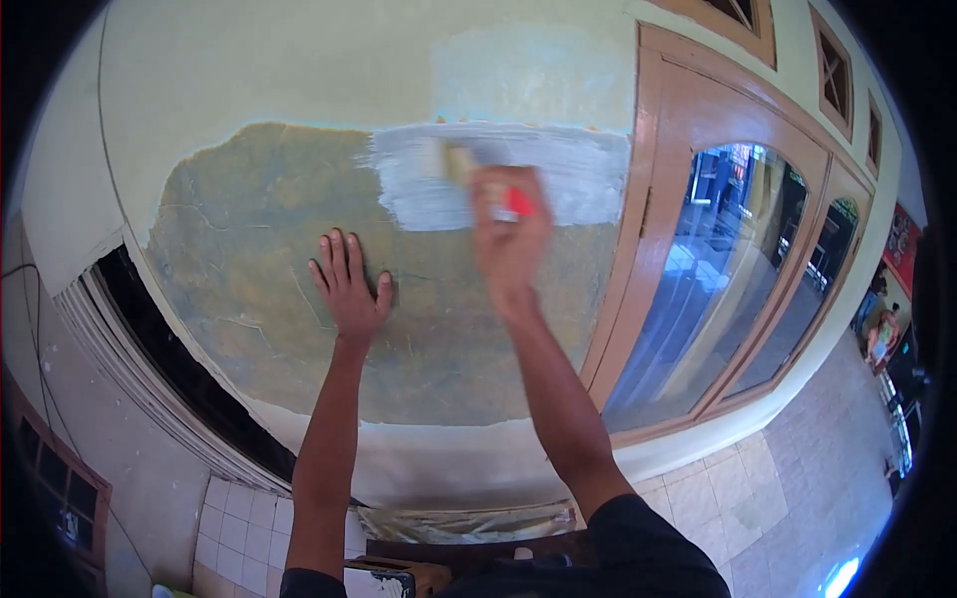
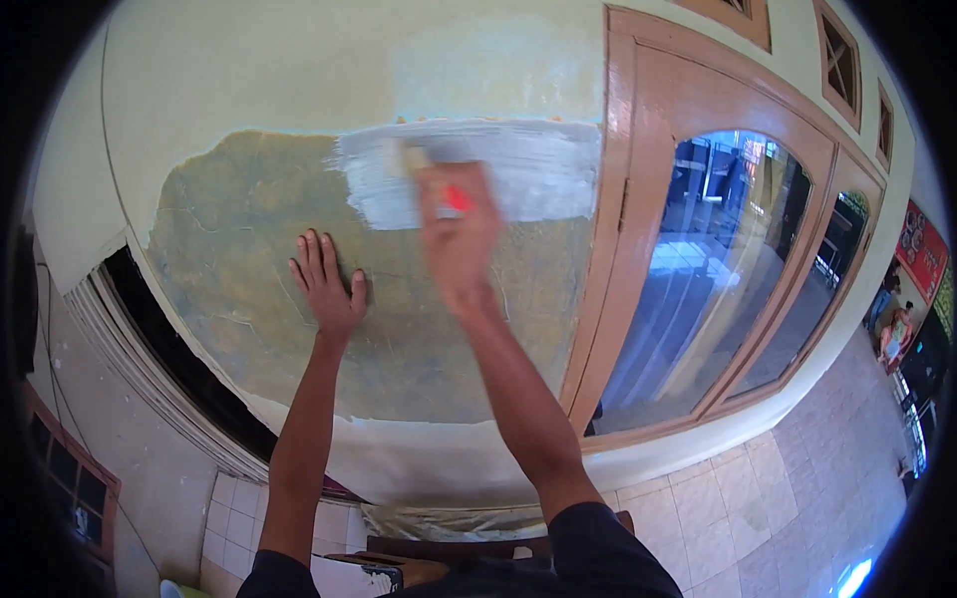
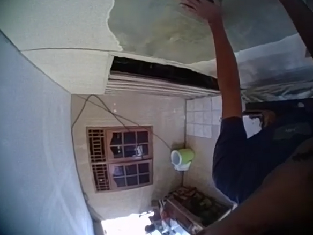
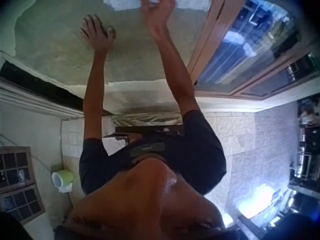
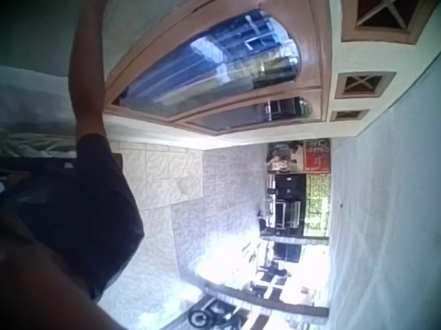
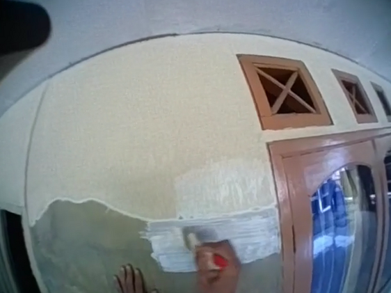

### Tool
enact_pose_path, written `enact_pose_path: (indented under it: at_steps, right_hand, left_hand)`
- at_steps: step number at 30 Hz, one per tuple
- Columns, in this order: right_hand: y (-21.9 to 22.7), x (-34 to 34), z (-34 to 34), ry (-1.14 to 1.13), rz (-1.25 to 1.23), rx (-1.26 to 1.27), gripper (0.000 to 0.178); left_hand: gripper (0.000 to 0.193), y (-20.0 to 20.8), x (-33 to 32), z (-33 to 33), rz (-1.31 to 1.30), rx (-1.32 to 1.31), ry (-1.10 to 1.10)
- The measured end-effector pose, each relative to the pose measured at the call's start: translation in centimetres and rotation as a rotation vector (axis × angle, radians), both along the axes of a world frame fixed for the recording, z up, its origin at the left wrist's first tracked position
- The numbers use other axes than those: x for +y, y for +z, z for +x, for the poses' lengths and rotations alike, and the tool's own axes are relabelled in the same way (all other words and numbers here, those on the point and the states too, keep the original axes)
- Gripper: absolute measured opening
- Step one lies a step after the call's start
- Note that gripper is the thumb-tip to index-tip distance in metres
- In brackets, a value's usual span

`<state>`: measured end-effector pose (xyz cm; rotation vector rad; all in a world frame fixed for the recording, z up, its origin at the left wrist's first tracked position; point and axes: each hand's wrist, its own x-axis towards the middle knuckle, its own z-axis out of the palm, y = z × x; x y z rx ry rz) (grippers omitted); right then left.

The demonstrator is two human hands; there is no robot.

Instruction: Painting a section of a wall with white paint using a brush.

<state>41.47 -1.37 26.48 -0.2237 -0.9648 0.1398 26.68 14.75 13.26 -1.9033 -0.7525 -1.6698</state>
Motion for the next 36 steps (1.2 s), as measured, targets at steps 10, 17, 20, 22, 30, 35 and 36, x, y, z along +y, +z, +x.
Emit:
enact_pose_path:
  at_steps: [10, 17, 20, 22, 30, 35, 36]
  right_hand:
    - [0.7, 3.3, -7.3, -1.202, -0.043, -0.514, 0.021]
    - [2.0, 3.8, -7.4, -0.773, 0.0, -0.357, 0.019]
    - [2.4, 1.6, -4.2, -0.889, -0.021, -0.109, 0.017]
    - [2.5, 1.2, -5.4, -0.934, 0.027, -0.135, 0.015]
    - [1.2, 3.8, -5.4, -0.77, -0.073, -0.295, 0.011]
    - [-1.2, -0.8, -0.7, -0.928, -0.102, -0.157, 0.012]
    - [-1.3, -1.6, -1.3, -0.954, -0.107, -0.098, 0.01]
  left_hand:
    - [0.07, 0.2, 1.6, -2.0, -0.001, -0.038, -0.008]
    - [0.069, 0.3, 2.5, -4.4, -0.01, -0.03, -0.006]
    - [0.069, 0.4, 2.9, -4.7, -0.012, -0.031, -0.015]
    - [0.069, 0.3, 3.0, -5.0, -0.014, -0.03, -0.021]
    - [0.071, -0.4, 3.3, -5.2, -0.017, 0.007, -0.022]
    - [0.07, -0.5, 3.3, -5.3, -0.025, 0.012, -0.02]
    - [0.069, -0.4, 3.4, -5.4, -0.022, -0.008, -0.03]
